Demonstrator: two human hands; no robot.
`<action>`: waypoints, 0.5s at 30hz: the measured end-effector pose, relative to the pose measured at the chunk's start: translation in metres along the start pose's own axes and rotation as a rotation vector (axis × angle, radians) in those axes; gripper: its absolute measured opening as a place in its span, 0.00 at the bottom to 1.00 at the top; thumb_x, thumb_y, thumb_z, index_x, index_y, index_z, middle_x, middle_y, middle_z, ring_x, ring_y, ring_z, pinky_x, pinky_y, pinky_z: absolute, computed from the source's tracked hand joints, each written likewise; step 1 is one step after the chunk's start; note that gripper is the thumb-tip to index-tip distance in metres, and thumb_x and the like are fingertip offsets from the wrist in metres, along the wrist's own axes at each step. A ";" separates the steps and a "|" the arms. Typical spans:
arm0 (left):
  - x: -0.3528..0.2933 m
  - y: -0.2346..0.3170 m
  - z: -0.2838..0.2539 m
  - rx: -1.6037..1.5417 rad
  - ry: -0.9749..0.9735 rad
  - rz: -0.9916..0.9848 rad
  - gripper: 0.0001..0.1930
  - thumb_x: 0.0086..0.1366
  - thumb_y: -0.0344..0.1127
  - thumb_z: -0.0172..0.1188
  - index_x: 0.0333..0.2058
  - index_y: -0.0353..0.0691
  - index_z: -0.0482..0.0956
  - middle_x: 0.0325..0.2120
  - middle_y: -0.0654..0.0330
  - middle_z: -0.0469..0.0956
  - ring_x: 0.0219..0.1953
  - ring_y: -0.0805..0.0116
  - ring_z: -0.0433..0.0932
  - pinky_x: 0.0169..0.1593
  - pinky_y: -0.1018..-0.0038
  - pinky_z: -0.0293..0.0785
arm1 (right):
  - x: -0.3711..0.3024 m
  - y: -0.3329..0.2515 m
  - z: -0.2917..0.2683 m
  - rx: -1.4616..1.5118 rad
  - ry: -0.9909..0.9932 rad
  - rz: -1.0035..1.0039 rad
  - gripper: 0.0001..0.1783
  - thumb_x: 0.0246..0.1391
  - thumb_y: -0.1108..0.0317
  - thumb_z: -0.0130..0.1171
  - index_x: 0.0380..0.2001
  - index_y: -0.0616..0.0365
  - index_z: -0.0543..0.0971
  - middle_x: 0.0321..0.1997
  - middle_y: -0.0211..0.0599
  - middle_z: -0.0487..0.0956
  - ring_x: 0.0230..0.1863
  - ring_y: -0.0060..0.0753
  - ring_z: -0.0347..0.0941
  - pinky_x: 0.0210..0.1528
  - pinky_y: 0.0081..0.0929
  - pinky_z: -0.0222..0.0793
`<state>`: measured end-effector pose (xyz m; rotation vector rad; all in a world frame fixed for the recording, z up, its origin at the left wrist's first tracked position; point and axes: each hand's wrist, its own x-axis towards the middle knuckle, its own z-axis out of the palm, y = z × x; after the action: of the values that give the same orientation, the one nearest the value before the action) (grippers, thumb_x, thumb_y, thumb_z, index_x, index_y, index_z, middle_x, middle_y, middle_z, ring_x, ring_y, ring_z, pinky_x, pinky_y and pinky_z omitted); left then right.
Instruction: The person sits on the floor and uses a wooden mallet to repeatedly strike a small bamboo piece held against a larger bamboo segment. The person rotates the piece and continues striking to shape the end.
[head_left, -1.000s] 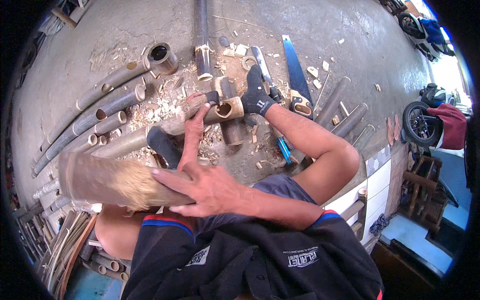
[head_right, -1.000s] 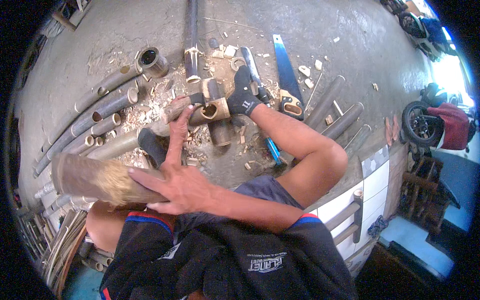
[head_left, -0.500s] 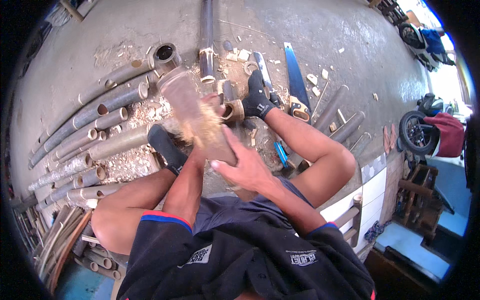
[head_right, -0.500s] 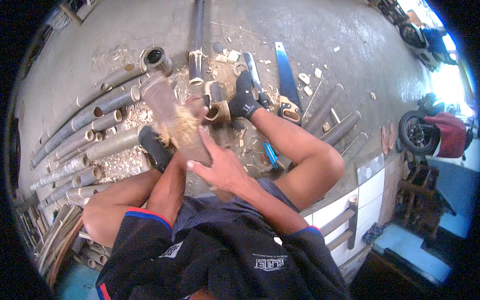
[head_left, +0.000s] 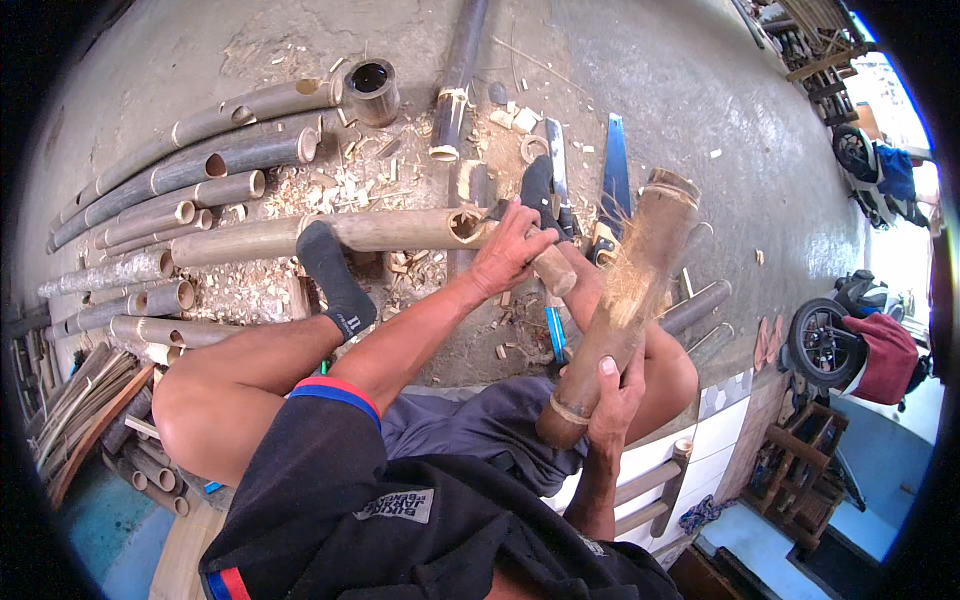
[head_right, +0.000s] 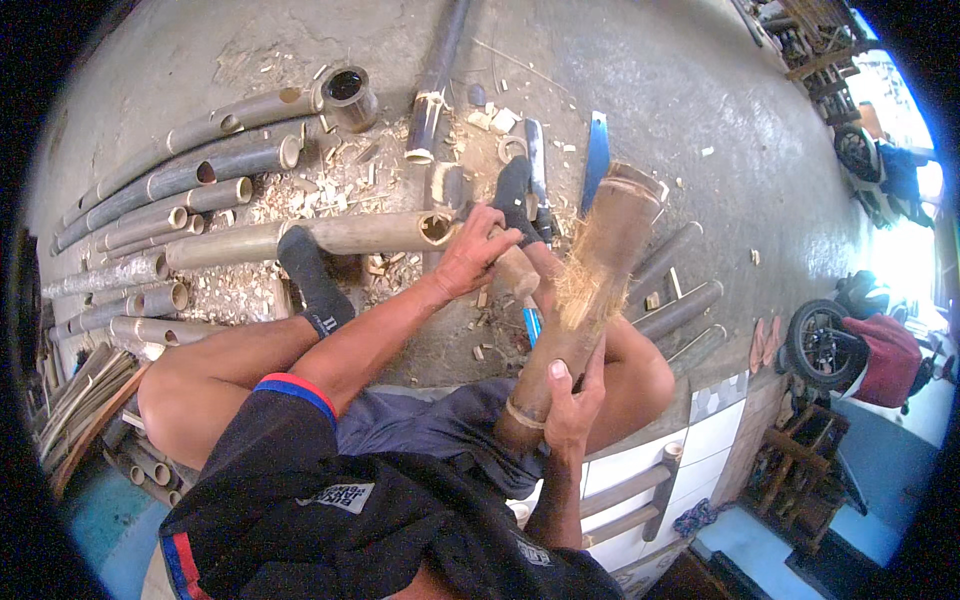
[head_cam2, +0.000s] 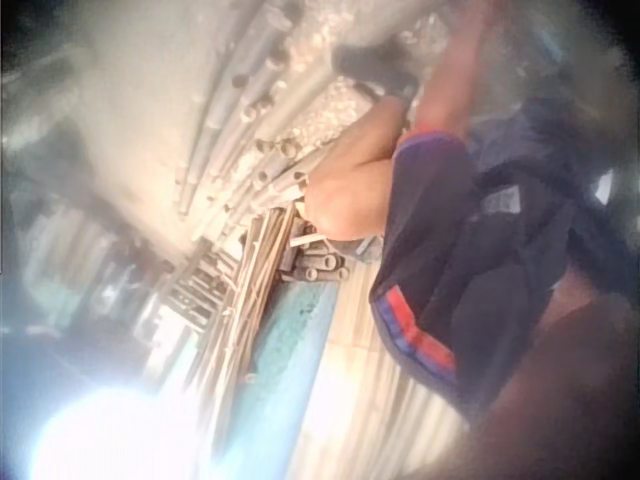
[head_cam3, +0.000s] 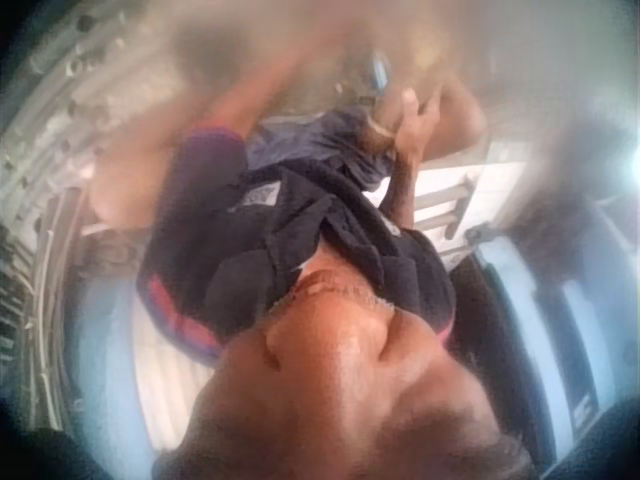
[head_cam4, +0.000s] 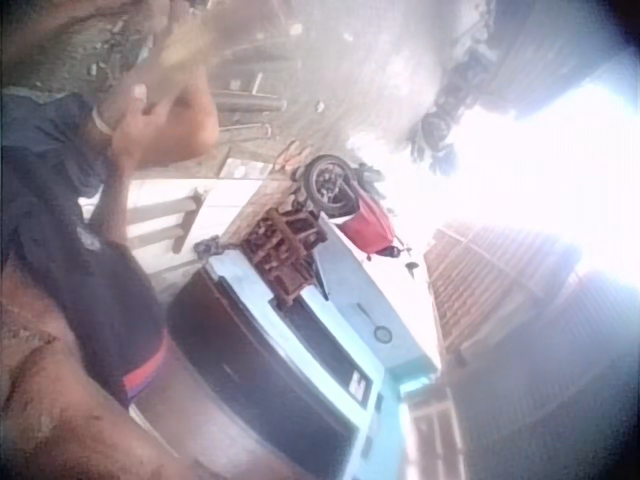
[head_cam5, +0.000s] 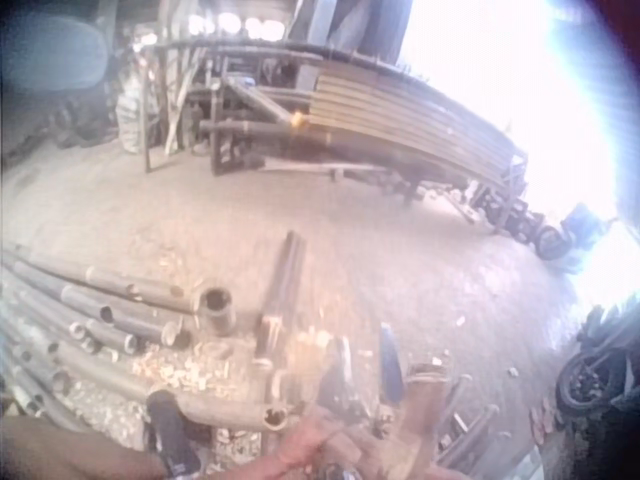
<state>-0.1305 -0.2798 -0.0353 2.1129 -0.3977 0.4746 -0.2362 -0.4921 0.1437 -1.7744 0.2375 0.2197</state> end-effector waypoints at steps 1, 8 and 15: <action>-0.001 -0.005 0.000 0.000 -0.005 -0.022 0.34 0.44 0.21 0.69 0.53 0.47 0.74 0.47 0.49 0.66 0.56 0.40 0.68 0.73 0.43 0.55 | 0.002 0.000 -0.001 -0.013 -0.008 -0.004 0.47 0.58 0.59 0.61 0.74 0.72 0.55 0.69 0.51 0.68 0.68 0.43 0.66 0.71 0.35 0.59; -0.006 -0.020 0.010 0.085 0.020 -0.057 0.37 0.41 0.20 0.69 0.54 0.47 0.72 0.49 0.48 0.65 0.58 0.37 0.67 0.73 0.43 0.56 | 0.015 0.023 0.018 0.017 0.041 -0.173 0.52 0.57 0.50 0.64 0.73 0.72 0.55 0.69 0.53 0.67 0.68 0.44 0.65 0.71 0.37 0.59; -0.013 -0.026 0.011 0.104 0.108 -0.086 0.31 0.45 0.22 0.69 0.51 0.47 0.73 0.47 0.48 0.66 0.54 0.39 0.69 0.70 0.40 0.61 | 0.018 0.031 0.023 0.097 0.090 -0.246 0.47 0.58 0.50 0.60 0.71 0.68 0.54 0.50 0.54 0.75 0.45 0.48 0.78 0.48 0.44 0.77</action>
<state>-0.1278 -0.2736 -0.0660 2.1835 -0.2228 0.5671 -0.2279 -0.4769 0.1051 -1.7009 0.0914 -0.0476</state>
